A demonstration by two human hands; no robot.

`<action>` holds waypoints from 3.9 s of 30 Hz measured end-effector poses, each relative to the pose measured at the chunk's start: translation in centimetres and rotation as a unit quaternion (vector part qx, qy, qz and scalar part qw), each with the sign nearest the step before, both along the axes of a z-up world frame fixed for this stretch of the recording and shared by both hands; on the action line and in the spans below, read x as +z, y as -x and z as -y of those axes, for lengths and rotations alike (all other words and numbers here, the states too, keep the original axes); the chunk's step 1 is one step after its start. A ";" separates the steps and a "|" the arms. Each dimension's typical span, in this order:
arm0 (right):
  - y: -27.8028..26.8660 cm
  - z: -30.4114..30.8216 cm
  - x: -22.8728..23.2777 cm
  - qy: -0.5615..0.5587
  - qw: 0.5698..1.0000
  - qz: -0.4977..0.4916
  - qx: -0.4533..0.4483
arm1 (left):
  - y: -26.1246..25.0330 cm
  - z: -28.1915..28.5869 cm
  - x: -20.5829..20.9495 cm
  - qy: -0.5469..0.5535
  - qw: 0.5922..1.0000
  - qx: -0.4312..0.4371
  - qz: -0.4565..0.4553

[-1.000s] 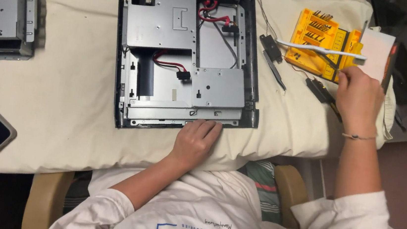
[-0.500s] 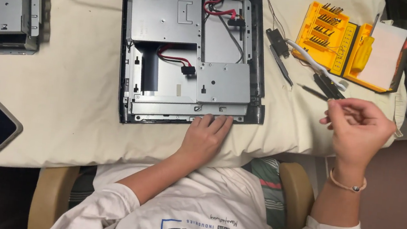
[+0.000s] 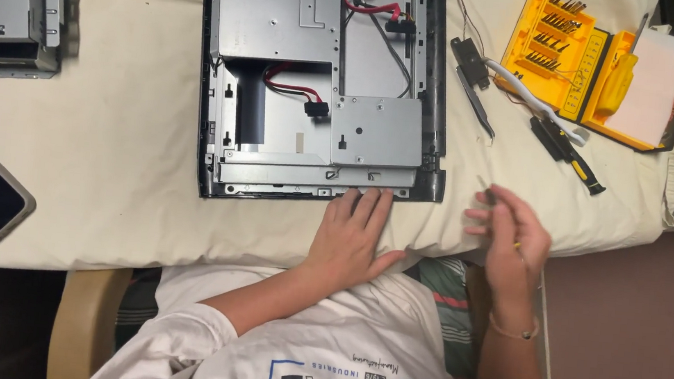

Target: The person uses a screwdriver to remove screws from the bottom casing of an electronic device. They then detach the casing and set it aside, revealing the internal components and wiring of the device.

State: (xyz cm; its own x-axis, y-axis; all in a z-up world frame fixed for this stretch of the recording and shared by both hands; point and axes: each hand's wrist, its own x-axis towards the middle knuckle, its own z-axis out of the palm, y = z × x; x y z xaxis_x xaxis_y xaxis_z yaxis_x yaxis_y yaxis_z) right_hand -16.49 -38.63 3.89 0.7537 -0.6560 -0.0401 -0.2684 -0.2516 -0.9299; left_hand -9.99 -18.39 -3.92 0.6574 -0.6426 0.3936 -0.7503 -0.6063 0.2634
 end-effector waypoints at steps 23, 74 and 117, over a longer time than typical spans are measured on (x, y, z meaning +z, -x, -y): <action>-3.1 -5.1 -8.2 -0.080 0.987 0.109 0.081 | -1.4 -2.4 0.6 -0.070 0.983 -0.117 -0.123; -4.1 -1.3 -4.0 0.477 0.879 -0.015 -0.001 | -2.4 -17.3 1.8 0.196 0.942 0.261 -0.083; -5.6 -16.5 -8.9 0.489 0.831 0.136 0.227 | -9.9 -19.8 1.5 0.175 0.968 0.085 -0.160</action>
